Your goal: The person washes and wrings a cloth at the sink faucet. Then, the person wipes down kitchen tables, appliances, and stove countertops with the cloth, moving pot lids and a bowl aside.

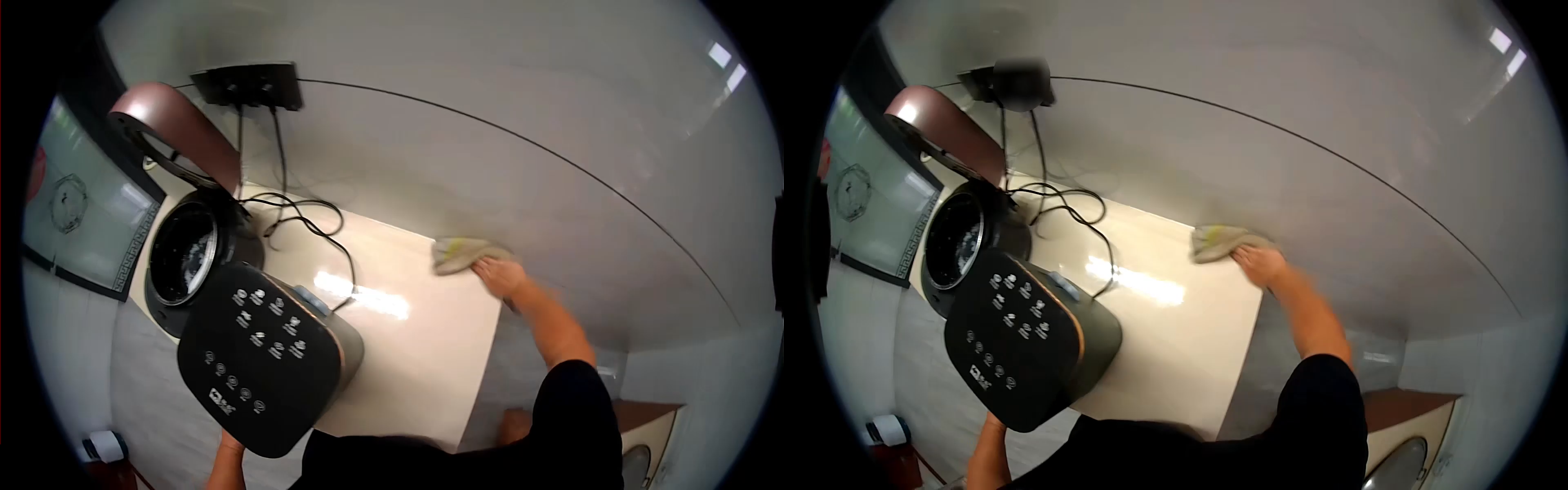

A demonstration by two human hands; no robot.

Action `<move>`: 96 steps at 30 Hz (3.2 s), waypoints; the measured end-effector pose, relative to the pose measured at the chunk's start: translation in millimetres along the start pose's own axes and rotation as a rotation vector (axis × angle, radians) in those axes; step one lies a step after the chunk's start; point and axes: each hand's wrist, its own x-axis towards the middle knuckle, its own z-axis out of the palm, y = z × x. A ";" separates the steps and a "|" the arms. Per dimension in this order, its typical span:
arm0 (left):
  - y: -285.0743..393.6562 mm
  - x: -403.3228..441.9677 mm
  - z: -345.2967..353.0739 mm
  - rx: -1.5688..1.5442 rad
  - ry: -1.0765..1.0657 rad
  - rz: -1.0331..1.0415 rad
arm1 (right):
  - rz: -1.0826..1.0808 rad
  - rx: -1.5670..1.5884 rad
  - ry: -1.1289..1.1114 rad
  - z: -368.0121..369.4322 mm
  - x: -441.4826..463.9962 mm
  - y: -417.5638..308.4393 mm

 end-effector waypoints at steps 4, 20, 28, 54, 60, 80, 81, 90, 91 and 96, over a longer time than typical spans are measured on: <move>0.0 -4.9 1.8 -0.024 0.014 -0.004 | -0.127 0.058 0.110 -21.1 11.5 23.2; -3.7 9.8 7.7 -0.093 -0.004 0.048 | 0.353 -0.623 1.404 -492.4 108.9 156.9; -1.5 6.7 5.6 -0.157 0.049 0.120 | -0.307 -0.129 0.250 -86.2 113.7 -1.4; -20.9 2.2 3.8 -0.108 -0.091 -0.012 | -0.209 -0.327 0.540 -154.0 248.9 -53.7; -2.8 16.7 -7.3 -0.050 -0.131 -0.018 | -0.306 -0.039 0.223 -87.6 268.7 -92.2; 148.1 25.8 53.6 0.007 -0.247 0.173 | 0.483 0.843 0.341 -114.5 -158.7 -269.9; 164.8 30.9 67.8 0.065 -0.254 0.190 | 0.441 0.860 0.332 -135.3 -165.5 -300.0; 241.3 56.2 133.3 -0.127 -0.196 0.197 | 0.425 0.885 0.215 -184.3 -184.5 -369.4; 232.9 61.0 142.5 -0.140 -0.175 0.227 | 0.453 0.855 0.196 -188.5 -173.2 -373.6; 191.4 76.5 127.1 -0.177 -0.348 0.321 | 0.034 0.815 0.096 -174.8 -156.5 -375.2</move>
